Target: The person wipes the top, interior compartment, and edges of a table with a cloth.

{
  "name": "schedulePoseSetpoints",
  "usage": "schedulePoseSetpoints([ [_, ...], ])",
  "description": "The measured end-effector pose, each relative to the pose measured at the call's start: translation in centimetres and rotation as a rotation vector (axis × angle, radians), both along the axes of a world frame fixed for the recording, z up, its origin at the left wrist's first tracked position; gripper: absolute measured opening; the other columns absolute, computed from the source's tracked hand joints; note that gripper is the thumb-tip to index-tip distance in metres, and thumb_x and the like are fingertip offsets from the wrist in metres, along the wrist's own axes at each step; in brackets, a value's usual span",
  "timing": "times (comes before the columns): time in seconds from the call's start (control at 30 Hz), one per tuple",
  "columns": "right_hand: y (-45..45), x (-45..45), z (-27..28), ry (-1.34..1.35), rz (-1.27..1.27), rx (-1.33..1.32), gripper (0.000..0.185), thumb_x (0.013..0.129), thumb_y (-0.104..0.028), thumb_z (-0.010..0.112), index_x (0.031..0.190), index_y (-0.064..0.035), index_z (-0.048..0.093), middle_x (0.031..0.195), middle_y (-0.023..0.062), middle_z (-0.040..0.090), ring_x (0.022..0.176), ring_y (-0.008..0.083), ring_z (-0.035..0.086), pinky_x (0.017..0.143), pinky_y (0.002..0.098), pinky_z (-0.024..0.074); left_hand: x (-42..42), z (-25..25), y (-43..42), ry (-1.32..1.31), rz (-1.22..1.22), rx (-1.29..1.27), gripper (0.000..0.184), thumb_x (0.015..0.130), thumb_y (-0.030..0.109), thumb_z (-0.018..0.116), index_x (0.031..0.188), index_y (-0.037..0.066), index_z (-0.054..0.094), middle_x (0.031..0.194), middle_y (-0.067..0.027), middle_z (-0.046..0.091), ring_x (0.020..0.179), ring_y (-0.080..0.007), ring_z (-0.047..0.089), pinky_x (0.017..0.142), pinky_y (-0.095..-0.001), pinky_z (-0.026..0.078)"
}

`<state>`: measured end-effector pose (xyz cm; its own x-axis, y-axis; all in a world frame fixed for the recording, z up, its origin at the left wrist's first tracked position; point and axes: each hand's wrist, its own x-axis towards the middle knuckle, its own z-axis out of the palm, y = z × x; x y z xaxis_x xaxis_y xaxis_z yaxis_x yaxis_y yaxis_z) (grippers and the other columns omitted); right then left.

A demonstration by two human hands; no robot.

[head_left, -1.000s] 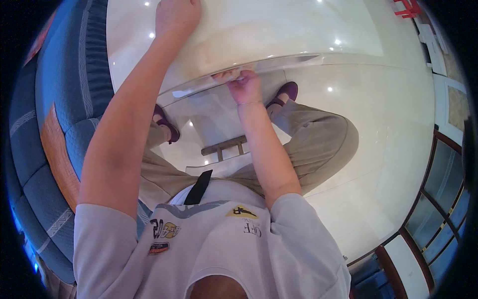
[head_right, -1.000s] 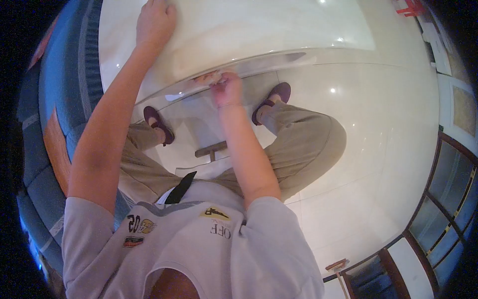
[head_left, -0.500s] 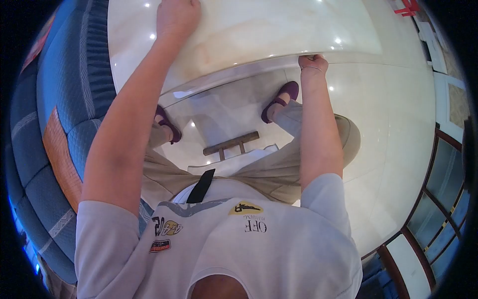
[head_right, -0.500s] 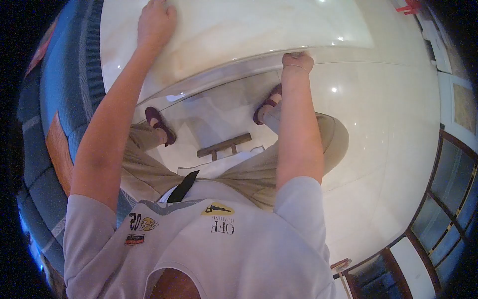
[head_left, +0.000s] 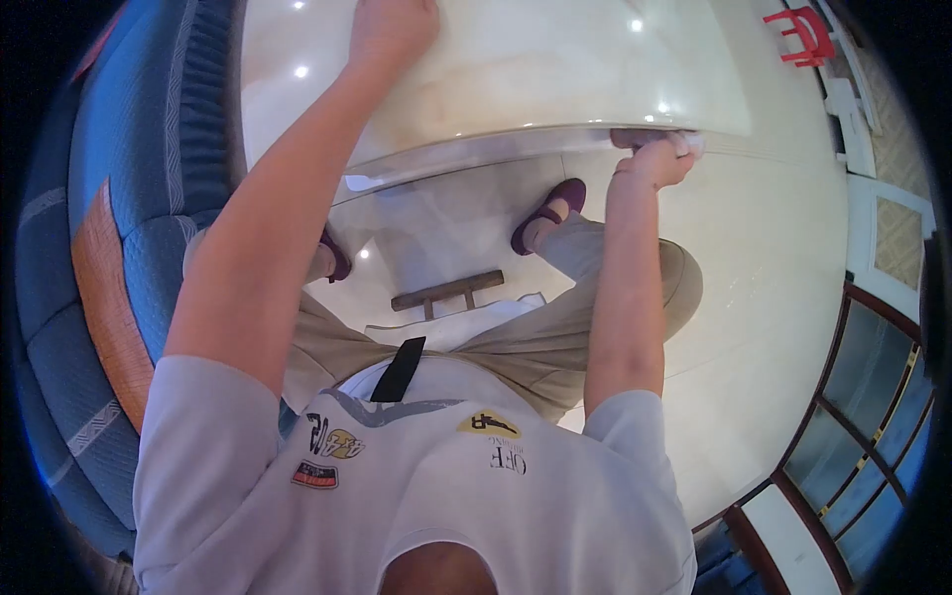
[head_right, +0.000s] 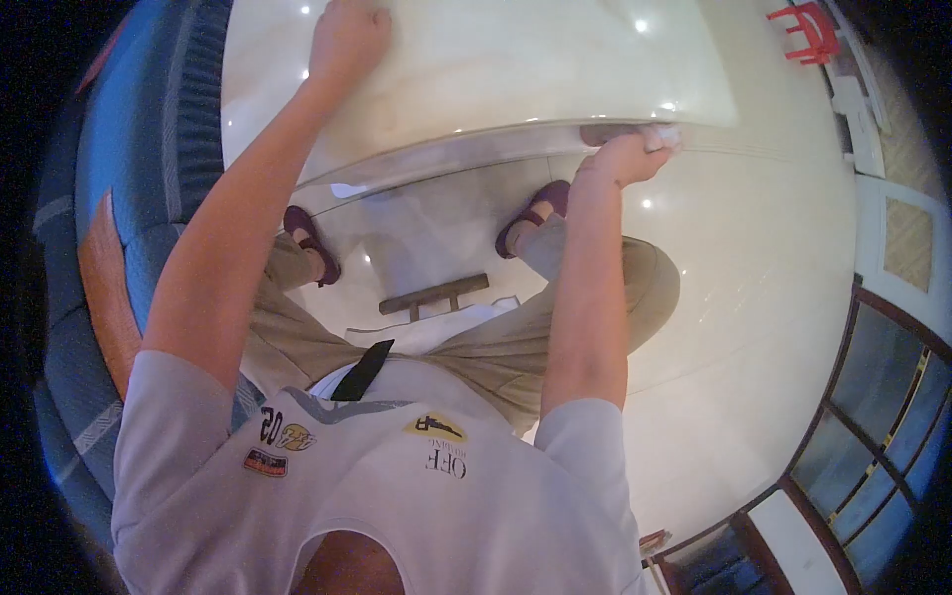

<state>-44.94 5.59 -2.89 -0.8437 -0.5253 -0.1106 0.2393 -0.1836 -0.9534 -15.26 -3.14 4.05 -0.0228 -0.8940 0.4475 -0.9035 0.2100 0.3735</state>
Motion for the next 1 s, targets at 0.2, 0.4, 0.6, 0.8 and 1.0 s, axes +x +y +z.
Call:
schedulePoseSetpoints([
  [0.2,5.7,10.8,3.4,0.251,0.208,0.259,0.031,0.09,-0.01,0.047,0.118,0.0034,0.045,0.101,0.0105,0.054,0.09,0.0188,0.052,0.077,0.0304,0.0465,1.8,-2.9,-1.8,0.125,-0.021,-0.055,0.038,0.081,0.013,0.054,0.116,-0.001,0.051,0.115,-0.0231,0.052,0.111,-0.0368,0.047,0.097,-0.0447,0.038],
  [0.4,10.5,20.3,4.5,0.751,0.55,0.049,0.03,0.076,-0.006,0.061,0.106,-0.0023,0.059,0.107,0.0139,0.05,0.09,0.0242,0.048,0.075,0.0351,0.0449,4.6,1.0,-0.2,0.713,-0.096,0.258,0.041,0.091,0.027,0.05,0.119,-0.002,0.052,0.118,-0.0167,0.056,0.11,-0.0284,0.053,0.095,-0.0368,0.04],
  [0.6,7.2,26.4,6.4,1.398,0.76,-0.063,0.042,0.072,-0.018,0.066,0.113,-0.007,0.059,0.122,0.0217,0.046,0.118,0.0384,0.039,0.095,0.052,0.0305,9.4,0.9,6.6,0.973,0.024,-0.031,0.031,0.094,0.02,0.046,0.113,-0.002,0.057,0.108,-0.0127,0.061,0.104,-0.0193,0.055,0.092,-0.0289,0.04],
  [0.8,-2.3,28.7,6.9,1.568,0.812,-0.02,0.037,0.085,-0.026,0.052,0.118,-0.01,0.059,0.13,0.0194,0.045,0.127,0.0357,0.036,0.097,0.0537,0.029,9.1,1.8,10.2,0.833,0.076,-0.098,0.03,0.094,0.014,0.044,0.119,-0.002,0.05,0.117,-0.013,0.055,0.108,-0.0216,0.051,0.096,-0.0313,0.038],
  [1.0,-10.9,23.6,6.2,1.544,0.855,0.316,0.042,0.09,-0.025,0.043,0.13,-0.0176,0.053,0.15,0.0138,0.021,0.131,0.0308,0.031,0.101,0.0574,0.0254,7.4,1.1,9.5,0.532,-0.027,-0.102,0.031,0.092,0.012,0.047,0.119,-0.004,0.046,0.119,-0.0169,0.05,0.115,-0.029,0.046,0.1,-0.0349,0.034],
])
